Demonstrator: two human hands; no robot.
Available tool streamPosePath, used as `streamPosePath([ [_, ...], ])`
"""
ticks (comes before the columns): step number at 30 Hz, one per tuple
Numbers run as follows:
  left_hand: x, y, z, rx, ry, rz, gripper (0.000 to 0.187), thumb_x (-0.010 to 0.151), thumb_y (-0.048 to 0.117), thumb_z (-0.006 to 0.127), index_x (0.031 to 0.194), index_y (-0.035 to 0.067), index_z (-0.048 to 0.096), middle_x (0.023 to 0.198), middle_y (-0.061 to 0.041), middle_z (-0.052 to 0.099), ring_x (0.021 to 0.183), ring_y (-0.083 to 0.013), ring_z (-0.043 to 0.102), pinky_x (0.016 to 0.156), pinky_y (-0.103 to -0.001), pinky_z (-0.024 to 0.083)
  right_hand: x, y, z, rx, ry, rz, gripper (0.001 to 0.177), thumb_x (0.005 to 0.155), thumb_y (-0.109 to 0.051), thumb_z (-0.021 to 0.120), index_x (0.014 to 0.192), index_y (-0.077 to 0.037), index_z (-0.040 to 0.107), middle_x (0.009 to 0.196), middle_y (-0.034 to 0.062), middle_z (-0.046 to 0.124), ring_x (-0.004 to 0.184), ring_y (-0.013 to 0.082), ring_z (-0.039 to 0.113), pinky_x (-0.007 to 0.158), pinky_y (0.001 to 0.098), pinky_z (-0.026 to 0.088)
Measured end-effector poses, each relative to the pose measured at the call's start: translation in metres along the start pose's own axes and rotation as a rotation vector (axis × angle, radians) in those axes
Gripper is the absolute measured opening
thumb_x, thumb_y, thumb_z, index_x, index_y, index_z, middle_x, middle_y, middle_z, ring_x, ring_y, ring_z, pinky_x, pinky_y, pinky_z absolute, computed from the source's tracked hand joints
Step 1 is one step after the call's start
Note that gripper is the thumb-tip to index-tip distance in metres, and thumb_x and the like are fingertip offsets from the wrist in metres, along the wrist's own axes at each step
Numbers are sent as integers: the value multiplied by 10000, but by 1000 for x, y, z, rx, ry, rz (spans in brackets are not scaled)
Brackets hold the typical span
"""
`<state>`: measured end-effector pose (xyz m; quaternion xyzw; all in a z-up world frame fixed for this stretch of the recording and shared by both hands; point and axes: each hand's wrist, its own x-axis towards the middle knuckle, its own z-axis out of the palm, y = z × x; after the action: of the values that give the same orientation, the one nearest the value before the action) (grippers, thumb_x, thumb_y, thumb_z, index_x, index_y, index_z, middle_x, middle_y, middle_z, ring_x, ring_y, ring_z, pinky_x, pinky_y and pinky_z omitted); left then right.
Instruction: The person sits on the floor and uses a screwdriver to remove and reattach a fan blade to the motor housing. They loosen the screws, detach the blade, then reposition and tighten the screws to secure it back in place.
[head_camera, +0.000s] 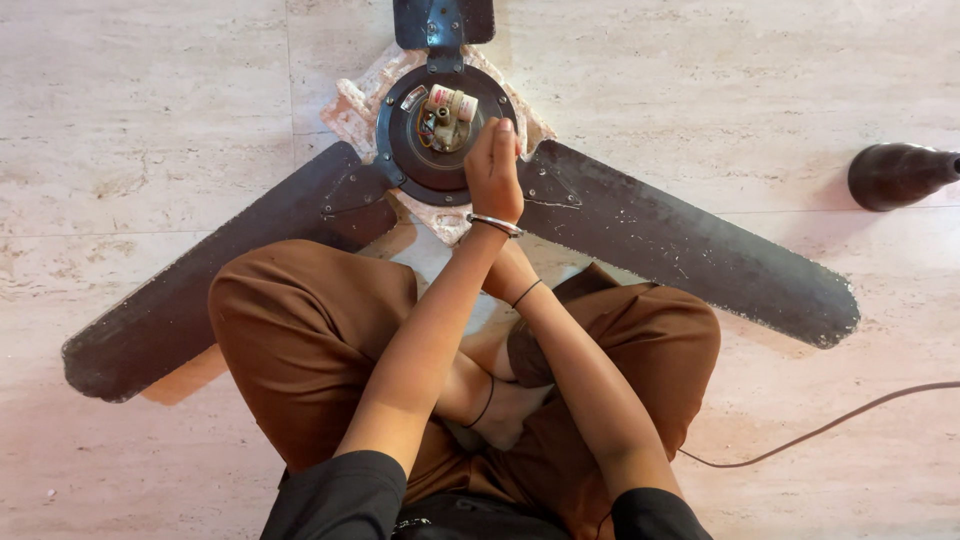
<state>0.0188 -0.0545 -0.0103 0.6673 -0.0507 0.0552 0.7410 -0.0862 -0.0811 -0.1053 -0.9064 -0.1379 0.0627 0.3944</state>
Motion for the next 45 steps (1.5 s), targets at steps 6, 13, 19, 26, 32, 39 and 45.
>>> streamPosePath([
  [6, 0, -12, 8, -34, 177, 40, 452, 1075, 193, 484, 662, 10, 465, 588, -16, 445, 567, -111, 389, 555, -310, 336, 0, -5, -4, -64, -18, -8, 177, 802, -216, 704, 853, -62, 635, 828, 160, 683, 790, 404, 644, 656, 488, 512],
  [13, 2, -20, 5, -96, 119, 14, 478, 1073, 222, 469, 635, 31, 449, 566, -8, 437, 534, -100, 393, 532, -307, 315, -1, -4, -7, 22, -16, 117, 149, 838, -192, 691, 854, -50, 649, 862, 180, 707, 831, 420, 648, 687, 503, 519],
  [19, 17, -20, -22, -374, 136, -232, 523, 1093, 404, 460, 674, 102, 383, 583, 17, 368, 525, -88, 317, 504, -262, 264, 4, -16, -18, -79, -27, 148, 91, 857, -122, 649, 861, -35, 674, 891, 202, 705, 808, 417, 667, 683, 497, 540],
  [26, 6, -13, -38, -538, 85, -222, 571, 1058, 592, 452, 800, 82, 441, 725, -48, 457, 661, -141, 431, 668, -293, 396, 5, -16, -21, -34, 58, 99, 78, 807, -71, 642, 858, -29, 682, 878, 203, 697, 769, 424, 662, 659, 497, 545],
  [32, 9, -14, -31, -516, 127, -194, 547, 1084, 565, 432, 824, 83, 440, 743, -36, 441, 686, -139, 411, 695, -297, 391, 5, -6, -16, -135, -45, 125, 51, 817, -76, 642, 841, -48, 677, 859, 190, 697, 769, 405, 669, 671, 490, 548],
  [39, 6, -17, -28, -458, 129, -127, 527, 1099, 545, 432, 844, 83, 441, 761, -32, 435, 723, -142, 419, 725, -300, 398, 5, -8, -17, -61, -8, 88, 74, 808, -112, 674, 846, -49, 681, 842, 183, 705, 770, 411, 666, 637, 493, 538],
  [45, 5, -13, -28, -436, 147, -149, 529, 1096, 544, 422, 835, 84, 447, 760, -38, 457, 709, -135, 414, 706, -292, 387, 6, -12, -19, -109, -57, 134, 78, 837, -131, 669, 841, -55, 687, 853, 185, 706, 786, 404, 674, 674, 483, 550],
])
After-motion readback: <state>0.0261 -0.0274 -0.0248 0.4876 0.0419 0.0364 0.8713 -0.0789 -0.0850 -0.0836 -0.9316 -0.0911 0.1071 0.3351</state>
